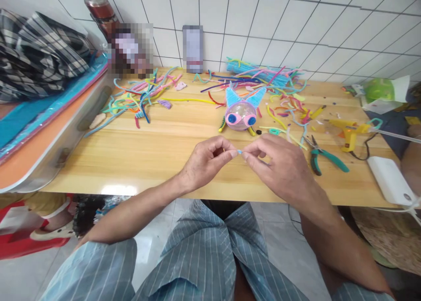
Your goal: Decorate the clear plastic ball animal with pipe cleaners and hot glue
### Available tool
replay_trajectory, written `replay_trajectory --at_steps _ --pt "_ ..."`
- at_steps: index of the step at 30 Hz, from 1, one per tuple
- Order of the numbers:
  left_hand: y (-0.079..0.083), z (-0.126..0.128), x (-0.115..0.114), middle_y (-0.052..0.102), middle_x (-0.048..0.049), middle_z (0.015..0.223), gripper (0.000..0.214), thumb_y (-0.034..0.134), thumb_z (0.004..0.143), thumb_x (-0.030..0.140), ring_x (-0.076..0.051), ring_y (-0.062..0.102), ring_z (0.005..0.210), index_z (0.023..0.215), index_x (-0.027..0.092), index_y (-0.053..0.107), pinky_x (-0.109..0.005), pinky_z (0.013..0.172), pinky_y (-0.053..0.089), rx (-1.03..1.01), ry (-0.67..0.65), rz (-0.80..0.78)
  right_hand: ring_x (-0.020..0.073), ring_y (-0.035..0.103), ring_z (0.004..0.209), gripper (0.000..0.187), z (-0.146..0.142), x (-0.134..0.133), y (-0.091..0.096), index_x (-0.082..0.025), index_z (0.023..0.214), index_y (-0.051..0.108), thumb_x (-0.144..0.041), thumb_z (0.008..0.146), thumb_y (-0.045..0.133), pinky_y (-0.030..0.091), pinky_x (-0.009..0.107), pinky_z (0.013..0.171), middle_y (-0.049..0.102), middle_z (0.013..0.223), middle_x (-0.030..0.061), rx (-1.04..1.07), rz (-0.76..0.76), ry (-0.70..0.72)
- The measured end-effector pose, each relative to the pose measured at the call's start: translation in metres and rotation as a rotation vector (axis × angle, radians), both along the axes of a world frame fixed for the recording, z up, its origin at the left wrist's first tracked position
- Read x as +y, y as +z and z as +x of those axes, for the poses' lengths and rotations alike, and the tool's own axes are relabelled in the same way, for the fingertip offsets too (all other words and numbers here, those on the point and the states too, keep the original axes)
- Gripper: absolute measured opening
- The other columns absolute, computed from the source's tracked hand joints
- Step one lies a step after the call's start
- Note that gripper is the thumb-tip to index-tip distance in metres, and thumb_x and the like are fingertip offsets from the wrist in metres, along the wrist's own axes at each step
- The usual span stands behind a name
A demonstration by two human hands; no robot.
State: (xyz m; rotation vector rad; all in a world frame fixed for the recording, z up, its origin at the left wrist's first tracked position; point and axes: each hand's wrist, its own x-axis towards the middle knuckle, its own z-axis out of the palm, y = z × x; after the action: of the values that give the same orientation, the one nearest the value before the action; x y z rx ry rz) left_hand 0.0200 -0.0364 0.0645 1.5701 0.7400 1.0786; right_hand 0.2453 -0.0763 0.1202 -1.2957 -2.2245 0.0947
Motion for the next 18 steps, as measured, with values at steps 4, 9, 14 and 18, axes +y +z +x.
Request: replay_trajectory --at_steps 4,9,14,18 --pt "-0.002 0.025 -0.006 0.055 0.0062 0.066 0.047 0.102 0.088 0.058 -0.008 0.040 0.058 0.086 0.019 0.075 -0.024 0.056 0.035 -0.324 0.080 -0.238 0.0181 0.066 0.071 0.014 -0.014 -0.001 -0.004 -0.027 0.091 0.074 -0.019 0.102 0.072 0.050 0.035 0.070 0.076 0.080 -0.0008 0.232 0.008 -0.083" --pt "-0.006 0.054 -0.016 0.052 0.0083 0.064 0.053 0.103 0.084 0.064 -0.006 0.038 0.054 0.088 0.022 0.071 -0.023 0.056 0.037 -0.643 0.090 -0.439 0.0190 0.067 0.073 0.014 -0.023 0.000 -0.011 -0.027 0.090 0.073 -0.021 0.103 0.071 0.054 0.036 0.072 0.076 0.080 -0.0006 0.383 0.039 -0.122" --pt "-0.001 0.035 -0.003 0.057 0.0058 0.068 0.049 0.099 0.086 0.061 -0.008 0.041 0.056 0.087 0.020 0.074 -0.025 0.055 0.032 -0.357 -0.035 -0.366 0.0205 0.068 0.076 0.014 0.003 0.006 -0.005 -0.028 0.091 0.072 -0.021 0.102 0.071 0.053 0.037 0.074 0.077 0.084 0.0012 0.180 -0.007 -0.041" --pt "0.009 0.010 0.013 0.055 0.0059 0.066 0.024 0.086 0.094 0.040 -0.010 0.043 0.060 0.086 0.019 0.076 -0.027 0.059 0.032 0.100 -0.125 -0.092 0.0240 0.072 0.085 0.015 0.019 0.011 -0.004 -0.027 0.094 0.074 -0.025 0.107 0.069 0.053 0.039 0.079 0.079 0.090 0.0042 -0.034 -0.011 0.058"
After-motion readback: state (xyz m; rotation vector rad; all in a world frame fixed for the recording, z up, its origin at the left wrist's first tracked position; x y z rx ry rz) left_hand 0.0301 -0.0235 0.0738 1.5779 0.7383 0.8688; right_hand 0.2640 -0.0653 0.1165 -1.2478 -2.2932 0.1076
